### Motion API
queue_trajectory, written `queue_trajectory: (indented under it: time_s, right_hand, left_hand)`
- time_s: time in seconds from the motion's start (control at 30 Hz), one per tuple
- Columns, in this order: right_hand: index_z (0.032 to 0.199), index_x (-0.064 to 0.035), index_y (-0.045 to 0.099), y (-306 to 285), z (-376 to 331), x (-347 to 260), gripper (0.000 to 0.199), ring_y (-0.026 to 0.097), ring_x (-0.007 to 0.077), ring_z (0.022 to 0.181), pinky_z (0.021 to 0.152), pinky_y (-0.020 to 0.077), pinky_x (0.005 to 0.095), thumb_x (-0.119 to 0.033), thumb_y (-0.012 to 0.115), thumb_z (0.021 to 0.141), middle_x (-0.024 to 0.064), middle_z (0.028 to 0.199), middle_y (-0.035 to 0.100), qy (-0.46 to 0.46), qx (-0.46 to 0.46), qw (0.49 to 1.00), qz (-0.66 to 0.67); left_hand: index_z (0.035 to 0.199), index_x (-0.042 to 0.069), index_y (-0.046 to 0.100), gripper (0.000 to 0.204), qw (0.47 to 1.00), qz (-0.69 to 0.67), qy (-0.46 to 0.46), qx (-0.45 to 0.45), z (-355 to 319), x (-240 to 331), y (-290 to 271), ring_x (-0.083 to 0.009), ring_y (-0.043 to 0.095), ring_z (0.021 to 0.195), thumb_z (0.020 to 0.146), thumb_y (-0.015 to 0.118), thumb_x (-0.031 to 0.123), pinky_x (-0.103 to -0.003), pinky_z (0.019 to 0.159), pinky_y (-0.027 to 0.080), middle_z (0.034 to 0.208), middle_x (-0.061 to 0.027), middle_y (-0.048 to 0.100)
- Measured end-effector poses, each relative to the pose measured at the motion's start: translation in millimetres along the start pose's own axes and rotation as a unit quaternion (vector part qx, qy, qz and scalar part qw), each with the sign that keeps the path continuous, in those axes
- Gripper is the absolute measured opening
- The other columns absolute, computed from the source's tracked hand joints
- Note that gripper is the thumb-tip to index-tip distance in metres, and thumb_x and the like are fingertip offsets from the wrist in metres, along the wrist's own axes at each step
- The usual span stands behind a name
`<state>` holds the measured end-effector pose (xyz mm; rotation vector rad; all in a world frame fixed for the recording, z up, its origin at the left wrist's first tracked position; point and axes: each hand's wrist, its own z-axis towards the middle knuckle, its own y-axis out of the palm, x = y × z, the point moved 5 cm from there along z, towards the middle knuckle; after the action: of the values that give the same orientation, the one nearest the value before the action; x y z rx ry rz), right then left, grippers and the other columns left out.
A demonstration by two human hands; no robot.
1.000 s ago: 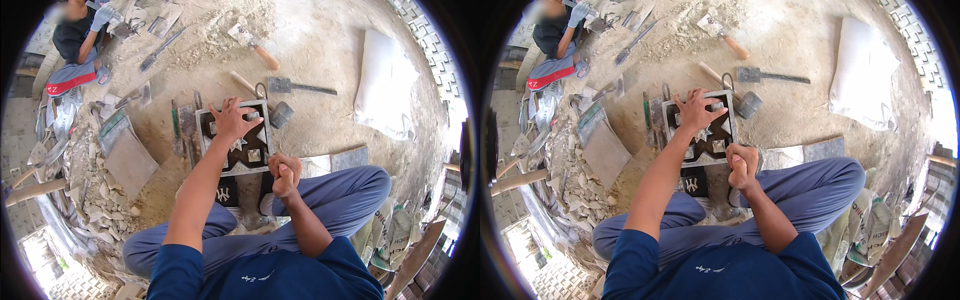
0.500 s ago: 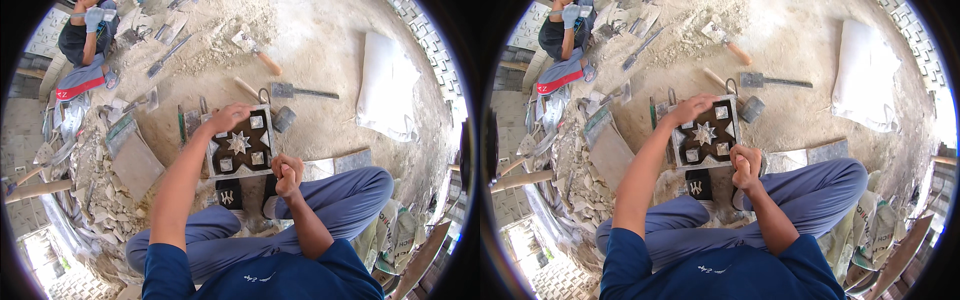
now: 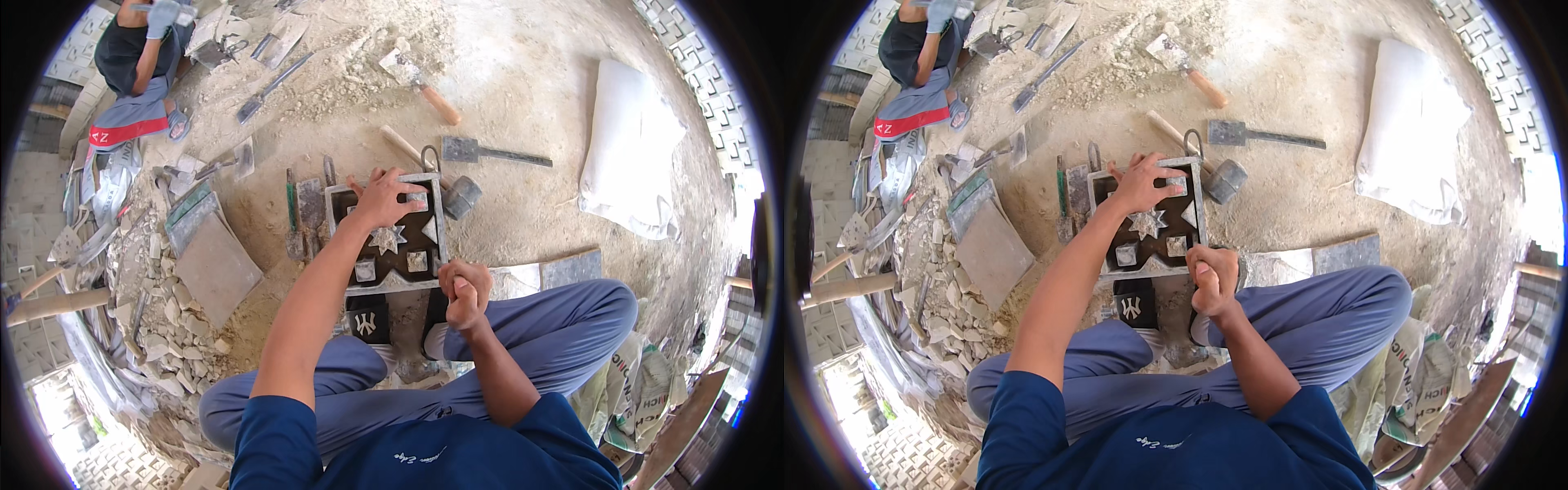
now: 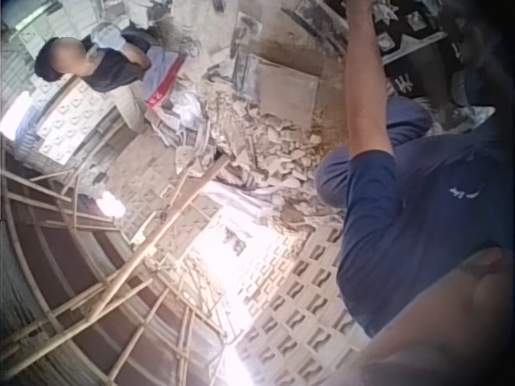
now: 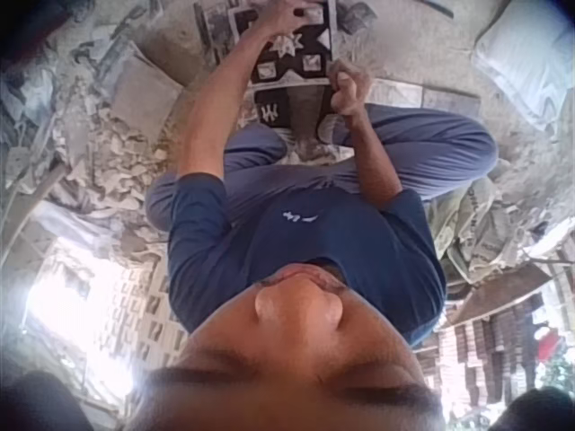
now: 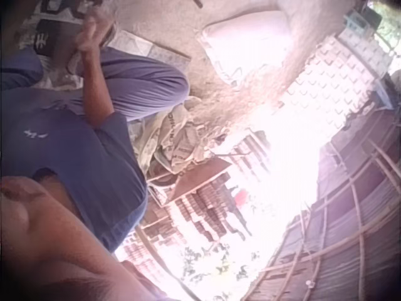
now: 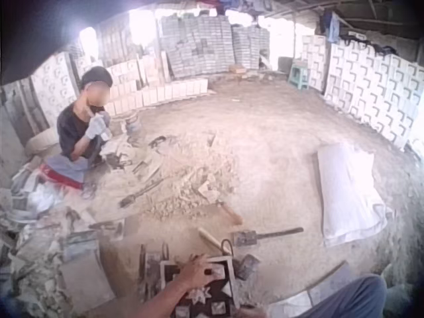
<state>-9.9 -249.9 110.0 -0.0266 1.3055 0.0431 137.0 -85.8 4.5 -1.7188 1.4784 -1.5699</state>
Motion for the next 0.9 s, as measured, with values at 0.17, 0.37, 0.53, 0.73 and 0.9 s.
queue_trajectory:
  time_s: [0.17,0.37,0.53,0.73,0.9]
  right_hand:
    - [0.059,-0.0035,0.039,8.6,1.6,-4.6,0.040,0.035,0.0144,0.041,0.045,0.0264,0.0314,-0.027,0.044,0.091,0.0038,0.048,0.037,0.003,0.001,1.000,-0.011]
    - [0.062,-0.0017,0.046,-4.5,-0.8,4.0,0.038,0.042,0.0175,0.040,0.043,0.0300,0.0328,-0.027,0.047,0.090,0.0049,0.050,0.042,0.016,0.006,1.000,0.008]
    - [0.061,-0.0021,0.044,-2.2,-0.8,1.3,0.037,0.041,0.0173,0.040,0.043,0.0291,0.0321,-0.027,0.047,0.089,0.0055,0.051,0.042,0.013,0.016,1.000,0.012]
    - [0.061,-0.0019,0.043,-0.8,3.1,-1.0,0.040,0.039,0.0173,0.040,0.043,0.0285,0.0323,-0.026,0.046,0.093,0.0057,0.051,0.041,0.004,0.017,1.000,0.008]
    - [0.057,-0.0027,0.038,6.9,2.8,-24.2,0.038,0.033,0.0131,0.042,0.043,0.0231,0.0309,-0.023,0.045,0.088,0.0035,0.047,0.035,0.021,0.043,0.998,0.028]
  left_hand:
    - [0.121,0.047,0.077,0.035,1.000,-0.001,0.016,-0.005,0.8,-5.8,-1.2,-0.0252,0.041,0.143,0.090,0.071,0.062,-0.082,0.105,0.011,0.147,0.0022,0.056]
    - [0.137,0.051,0.064,0.046,0.997,0.061,0.036,-0.018,-3.8,-2.0,0.1,-0.0342,0.040,0.143,0.094,0.063,0.068,-0.082,0.105,0.015,0.152,-0.0048,0.048]
    - [0.138,0.051,0.061,0.049,0.994,0.082,0.070,-0.009,-8.3,-1.5,0.3,-0.0378,0.038,0.145,0.093,0.061,0.071,-0.081,0.106,0.017,0.153,-0.0075,0.044]
    - [0.137,0.050,0.062,0.049,0.995,0.051,0.072,-0.039,-4.1,-2.7,-1.9,-0.0369,0.037,0.146,0.092,0.063,0.070,-0.080,0.106,0.018,0.152,-0.0086,0.044]
    - [0.133,0.050,0.065,0.038,0.997,0.040,0.065,-0.028,-2.9,-7.7,-3.3,-0.0355,0.038,0.146,0.097,0.062,0.062,-0.080,0.106,0.018,0.150,-0.0075,0.047]
